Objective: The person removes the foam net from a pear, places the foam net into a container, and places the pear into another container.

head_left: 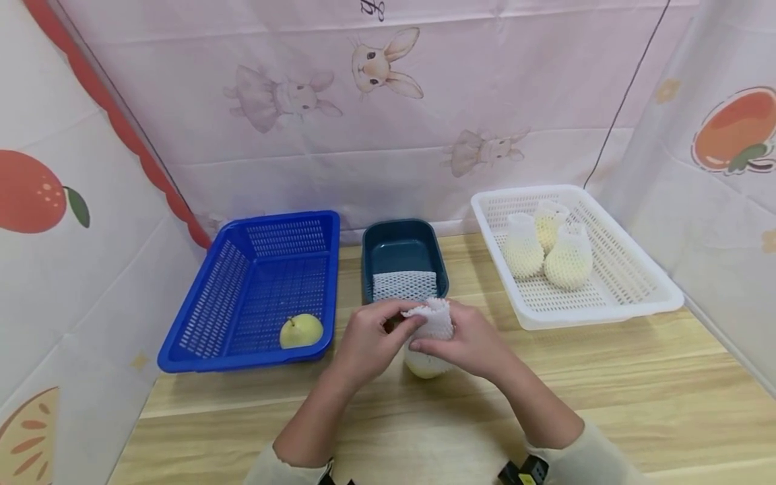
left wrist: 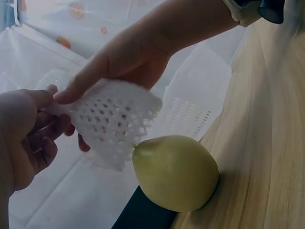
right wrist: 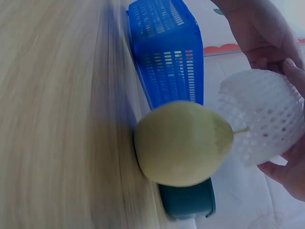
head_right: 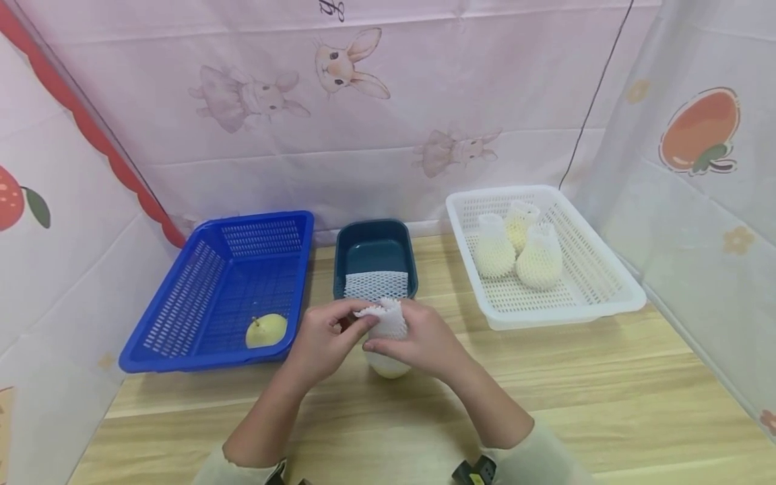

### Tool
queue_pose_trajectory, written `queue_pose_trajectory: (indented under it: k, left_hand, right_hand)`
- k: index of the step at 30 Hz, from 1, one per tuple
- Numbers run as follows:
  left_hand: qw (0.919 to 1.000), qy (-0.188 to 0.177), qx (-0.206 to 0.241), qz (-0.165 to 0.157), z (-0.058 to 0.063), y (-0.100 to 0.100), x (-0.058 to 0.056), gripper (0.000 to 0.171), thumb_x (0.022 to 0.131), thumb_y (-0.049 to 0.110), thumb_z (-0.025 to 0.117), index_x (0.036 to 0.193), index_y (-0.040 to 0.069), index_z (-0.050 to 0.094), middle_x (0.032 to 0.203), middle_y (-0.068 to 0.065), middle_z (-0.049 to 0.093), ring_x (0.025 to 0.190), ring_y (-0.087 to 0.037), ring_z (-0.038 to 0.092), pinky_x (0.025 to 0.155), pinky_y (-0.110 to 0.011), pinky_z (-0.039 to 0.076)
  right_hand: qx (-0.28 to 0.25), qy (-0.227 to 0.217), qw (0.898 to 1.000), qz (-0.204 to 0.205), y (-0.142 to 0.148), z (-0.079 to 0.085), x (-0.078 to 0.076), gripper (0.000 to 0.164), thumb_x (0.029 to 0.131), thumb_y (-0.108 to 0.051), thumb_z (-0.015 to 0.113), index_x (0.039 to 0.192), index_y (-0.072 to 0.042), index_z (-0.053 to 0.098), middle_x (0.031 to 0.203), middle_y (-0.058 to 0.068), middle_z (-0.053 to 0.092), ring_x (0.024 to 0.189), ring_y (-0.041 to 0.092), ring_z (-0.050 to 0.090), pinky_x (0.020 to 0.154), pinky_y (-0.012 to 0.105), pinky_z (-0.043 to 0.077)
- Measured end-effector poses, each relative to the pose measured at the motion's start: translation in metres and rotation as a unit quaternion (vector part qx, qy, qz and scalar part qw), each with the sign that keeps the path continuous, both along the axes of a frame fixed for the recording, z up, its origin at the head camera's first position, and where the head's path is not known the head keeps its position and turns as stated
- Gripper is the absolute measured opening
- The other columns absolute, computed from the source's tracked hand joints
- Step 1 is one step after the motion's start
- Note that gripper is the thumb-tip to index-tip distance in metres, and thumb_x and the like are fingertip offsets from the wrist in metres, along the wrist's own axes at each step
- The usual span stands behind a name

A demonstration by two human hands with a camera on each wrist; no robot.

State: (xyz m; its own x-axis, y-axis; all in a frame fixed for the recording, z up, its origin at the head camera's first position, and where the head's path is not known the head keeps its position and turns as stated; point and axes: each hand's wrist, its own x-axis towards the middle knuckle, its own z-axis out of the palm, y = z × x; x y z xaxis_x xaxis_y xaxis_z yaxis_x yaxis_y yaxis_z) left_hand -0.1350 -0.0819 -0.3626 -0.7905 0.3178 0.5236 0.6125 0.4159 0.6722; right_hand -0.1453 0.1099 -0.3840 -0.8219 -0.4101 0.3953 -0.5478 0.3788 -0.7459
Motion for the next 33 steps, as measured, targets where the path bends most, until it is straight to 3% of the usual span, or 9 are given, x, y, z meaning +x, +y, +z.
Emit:
queue_pose_trajectory:
  k: [8,12,15,19,22,24,29,31,33]
  left_hand:
    - [0.9981,0.031,0.048,-0.023,0.005,0.000,0.004,0.020,0.089,0.029,0.063,0.103,0.017,0.071,0.090,0.006,0.067,0.064,-0.012,0.052,0.052,-0.022,0.046]
    - [0.9978,0.029,0.053,-0.027,0.007,0.000,0.004,0.019,0.086,0.029,0.067,0.103,0.020,0.069,0.104,0.010,0.066,0.087,-0.008,0.057,0.065,-0.027,0.051]
    - [0.9981,0.002,0.052,-0.032,0.009,0.001,0.005,0.032,0.081,0.033,0.073,0.111,0.026,0.064,0.118,0.015,0.060,0.112,-0.006,0.051,0.087,-0.031,0.049]
    - [0.9917,-0.078,0.073,-0.071,0.011,0.004,0.006,0.057,0.078,0.032,0.076,0.129,0.031,0.052,0.129,0.017,0.055,0.125,-0.005,0.045,0.104,-0.036,0.040]
    - [0.9816,-0.131,0.105,-0.092,0.010,0.005,0.006,0.051,0.082,0.030,0.072,0.129,0.030,0.053,0.123,0.014,0.061,0.117,-0.008,0.053,0.098,-0.034,0.045]
    - [0.9772,-0.147,0.128,-0.084,0.009,0.004,0.006,0.038,0.085,0.031,0.069,0.122,0.026,0.060,0.114,0.010,0.067,0.112,-0.010,0.057,0.094,-0.032,0.048]
    - [0.9635,-0.148,0.216,-0.058,0.009,-0.002,0.000,0.020,0.088,0.026,0.067,0.104,0.014,0.067,0.103,-0.003,0.071,0.102,-0.018,0.064,0.084,-0.032,0.054]
    - [0.9561,-0.143,0.249,-0.058,0.010,-0.007,-0.003,0.019,0.088,0.021,0.067,0.102,0.009,0.066,0.103,-0.007,0.071,0.102,-0.022,0.065,0.082,-0.034,0.055]
    - [0.9560,-0.129,0.259,-0.049,0.010,-0.012,-0.007,0.019,0.087,0.018,0.067,0.101,0.006,0.066,0.103,-0.009,0.071,0.099,-0.022,0.067,0.077,-0.033,0.056]
  right_hand:
    - [-0.017,-0.031,0.999,-0.013,-0.014,0.002,0.000,0.032,0.074,-0.026,0.080,0.100,-0.015,0.066,0.091,-0.003,0.069,0.077,0.008,0.064,0.066,0.025,0.054]
    - [-0.009,-0.027,0.999,-0.022,-0.017,0.003,0.001,0.025,0.076,-0.018,0.076,0.098,-0.011,0.066,0.087,0.001,0.069,0.073,0.008,0.062,0.063,0.024,0.053]
    - [0.001,0.008,1.000,-0.017,-0.022,0.006,0.003,0.021,0.077,-0.015,0.074,0.094,-0.008,0.066,0.083,0.001,0.068,0.070,0.007,0.061,0.061,0.023,0.052]
    - [0.023,0.038,0.999,0.003,-0.031,0.012,0.008,0.023,0.077,-0.015,0.074,0.096,-0.006,0.065,0.086,0.002,0.067,0.074,0.009,0.060,0.064,0.024,0.052]
    - [0.037,0.021,0.999,0.007,-0.035,0.015,0.011,0.028,0.079,-0.017,0.073,0.103,-0.007,0.063,0.092,0.001,0.067,0.079,0.009,0.060,0.069,0.025,0.053]
    - [0.048,0.004,0.999,0.000,-0.035,0.017,0.012,0.026,0.081,-0.021,0.071,0.103,-0.010,0.064,0.090,-0.002,0.067,0.077,0.007,0.060,0.069,0.024,0.052]
    - [0.064,0.006,0.998,-0.012,-0.028,0.022,0.008,0.017,0.086,-0.033,0.068,0.087,-0.015,0.068,0.068,-0.009,0.062,0.060,0.004,0.052,0.054,0.021,0.046]
    - [0.056,0.013,0.998,-0.011,-0.023,0.024,0.005,0.017,0.086,-0.034,0.068,0.086,-0.017,0.069,0.067,-0.011,0.061,0.057,0.005,0.049,0.050,0.022,0.043]
    - [0.041,0.012,0.999,-0.005,-0.018,0.025,0.001,0.016,0.086,-0.034,0.068,0.088,-0.019,0.070,0.069,-0.011,0.063,0.058,0.005,0.050,0.051,0.022,0.044]
